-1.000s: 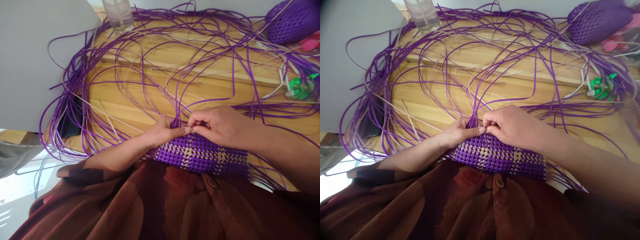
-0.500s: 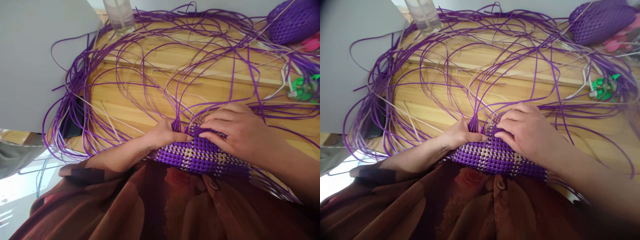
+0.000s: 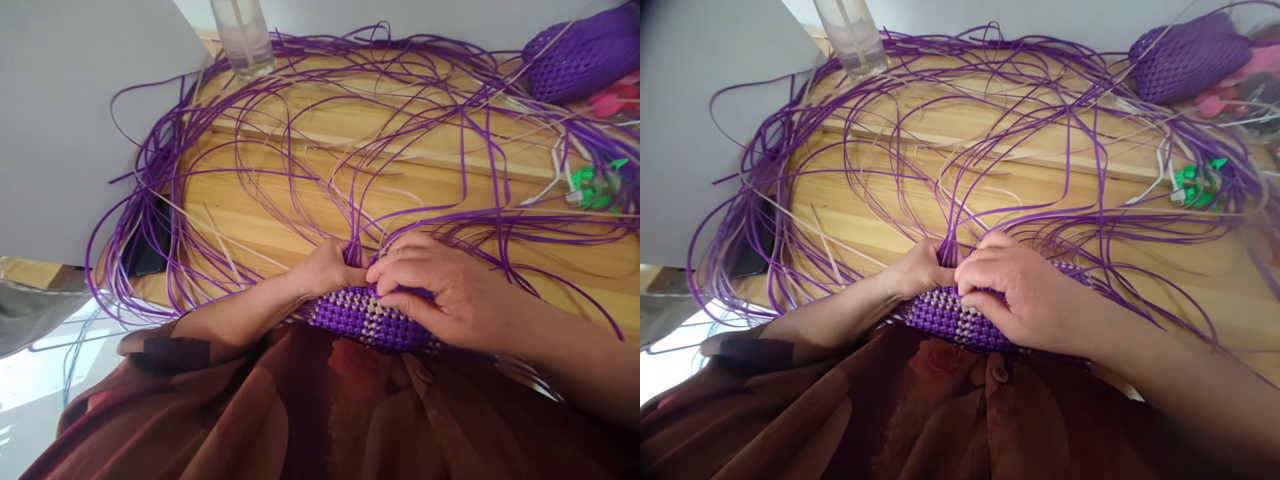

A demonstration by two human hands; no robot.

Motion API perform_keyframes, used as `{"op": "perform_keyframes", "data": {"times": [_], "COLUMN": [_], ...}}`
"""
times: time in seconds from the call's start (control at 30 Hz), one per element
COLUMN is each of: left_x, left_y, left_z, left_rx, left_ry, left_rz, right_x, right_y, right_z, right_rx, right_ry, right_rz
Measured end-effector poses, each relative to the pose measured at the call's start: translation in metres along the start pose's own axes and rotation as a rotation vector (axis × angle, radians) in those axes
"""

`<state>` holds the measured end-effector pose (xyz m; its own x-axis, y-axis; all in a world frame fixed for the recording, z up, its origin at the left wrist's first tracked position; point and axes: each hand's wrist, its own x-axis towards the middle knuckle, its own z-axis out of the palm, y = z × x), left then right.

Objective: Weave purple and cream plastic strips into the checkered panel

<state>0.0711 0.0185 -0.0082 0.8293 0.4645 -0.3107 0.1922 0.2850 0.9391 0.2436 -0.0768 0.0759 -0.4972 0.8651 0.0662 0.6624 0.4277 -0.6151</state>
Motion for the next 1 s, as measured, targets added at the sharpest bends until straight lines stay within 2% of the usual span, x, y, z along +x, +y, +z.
{"op": "perform_keyframes", "data": {"times": [0.07,0.17,0.27,0.4,0.5,0.67,0.83,1.0], "left_x": [-0.001,-0.002,-0.003,-0.003,-0.002,-0.002,-0.002,-0.003], "left_y": [0.000,0.002,0.004,0.003,0.003,0.004,0.005,0.004], "left_z": [0.000,0.000,0.001,0.002,0.002,0.003,0.003,0.002], "left_rx": [0.001,0.019,0.035,0.027,0.031,-0.002,0.030,0.024], "left_ry": [-0.002,0.001,-0.007,-0.004,0.009,0.027,0.061,0.034], "left_rz": [-0.003,-0.015,-0.018,0.012,0.010,-0.031,-0.029,-0.017], "right_x": [0.003,0.006,0.009,0.013,0.012,0.003,-0.003,0.004], "right_y": [0.006,0.014,0.023,0.032,0.033,0.027,0.024,0.025], "right_z": [0.001,0.006,0.012,0.017,0.018,0.017,0.020,0.020], "right_rx": [0.030,0.146,0.372,0.506,0.416,0.178,0.187,0.164], "right_ry": [0.068,0.171,0.227,0.244,0.232,0.258,0.257,0.208], "right_rz": [0.059,0.289,0.504,0.611,0.616,0.487,0.477,0.518]}}
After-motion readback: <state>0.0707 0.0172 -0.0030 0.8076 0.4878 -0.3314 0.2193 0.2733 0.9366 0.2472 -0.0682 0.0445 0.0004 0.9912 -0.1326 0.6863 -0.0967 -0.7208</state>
